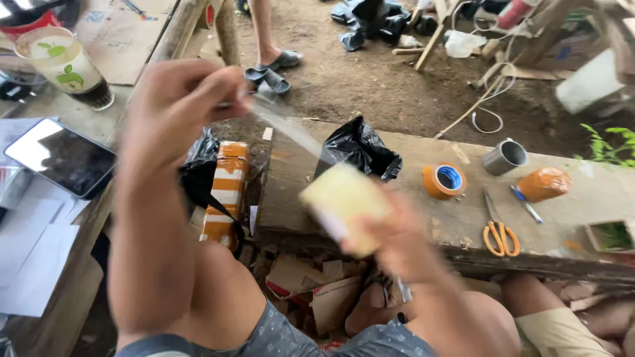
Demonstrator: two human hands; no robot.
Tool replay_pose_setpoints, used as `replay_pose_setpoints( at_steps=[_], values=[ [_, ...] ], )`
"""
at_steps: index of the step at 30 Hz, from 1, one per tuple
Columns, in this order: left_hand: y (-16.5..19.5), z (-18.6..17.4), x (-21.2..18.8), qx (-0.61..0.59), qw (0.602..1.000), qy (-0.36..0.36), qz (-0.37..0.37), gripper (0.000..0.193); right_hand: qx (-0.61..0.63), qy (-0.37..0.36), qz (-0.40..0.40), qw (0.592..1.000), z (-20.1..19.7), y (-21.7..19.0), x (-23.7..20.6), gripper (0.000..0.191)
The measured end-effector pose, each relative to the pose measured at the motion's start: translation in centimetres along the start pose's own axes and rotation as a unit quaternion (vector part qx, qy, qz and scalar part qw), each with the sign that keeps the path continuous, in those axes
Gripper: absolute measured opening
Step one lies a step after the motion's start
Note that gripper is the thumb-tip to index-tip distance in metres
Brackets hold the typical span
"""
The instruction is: The person sits at a wooden workbench and wraps a black plastic-wrapped package with clear packing tape. They repeatedly pull tape from a roll, press it onto the package, and smooth it down, rotating the package to cover multiple sides.
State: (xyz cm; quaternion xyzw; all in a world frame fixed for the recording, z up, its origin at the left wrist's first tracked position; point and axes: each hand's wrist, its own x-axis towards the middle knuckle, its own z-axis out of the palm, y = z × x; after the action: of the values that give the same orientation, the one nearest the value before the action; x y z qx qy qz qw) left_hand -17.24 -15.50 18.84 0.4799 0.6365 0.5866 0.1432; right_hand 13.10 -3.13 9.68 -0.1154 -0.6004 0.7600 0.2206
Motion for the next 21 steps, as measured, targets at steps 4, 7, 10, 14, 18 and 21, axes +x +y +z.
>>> replay_pose_setpoints(
  at_steps=[4,7,10,14,18,21],
  values=[
    [-3.9,5.7,2.3,-0.103,0.984,-0.021,-0.142,0.021,-0.030,-0.010,-0.126,0.992,-3.6,-6.7,-2.3,0.075],
    [-5.5,7.8,-0.1,-0.202,0.979,-0.027,0.018,0.015,-0.136,0.009,-0.118,0.984,-4.4,-7.6,-5.1,0.062],
    [-5.4,9.3,-5.7,-0.107,0.977,0.029,0.182,0.007,-0.447,-0.095,-0.029,0.889,-6.6,-6.4,-7.8,0.049],
    [-5.5,11.7,-13.5,0.057,0.920,-0.013,0.388,0.015,-0.610,-0.208,-0.013,0.765,-13.3,-1.6,-5.8,0.038],
    [-9.4,20.5,-20.1,0.081,0.974,-0.046,0.206,0.032,-0.714,-0.141,-0.031,0.685,-20.8,2.6,-5.9,0.032],
    [-14.8,26.5,-23.7,0.112,0.969,-0.120,0.186,0.048,-0.789,-0.169,-0.047,0.589,-26.1,5.6,-4.0,0.033]
  ],
)
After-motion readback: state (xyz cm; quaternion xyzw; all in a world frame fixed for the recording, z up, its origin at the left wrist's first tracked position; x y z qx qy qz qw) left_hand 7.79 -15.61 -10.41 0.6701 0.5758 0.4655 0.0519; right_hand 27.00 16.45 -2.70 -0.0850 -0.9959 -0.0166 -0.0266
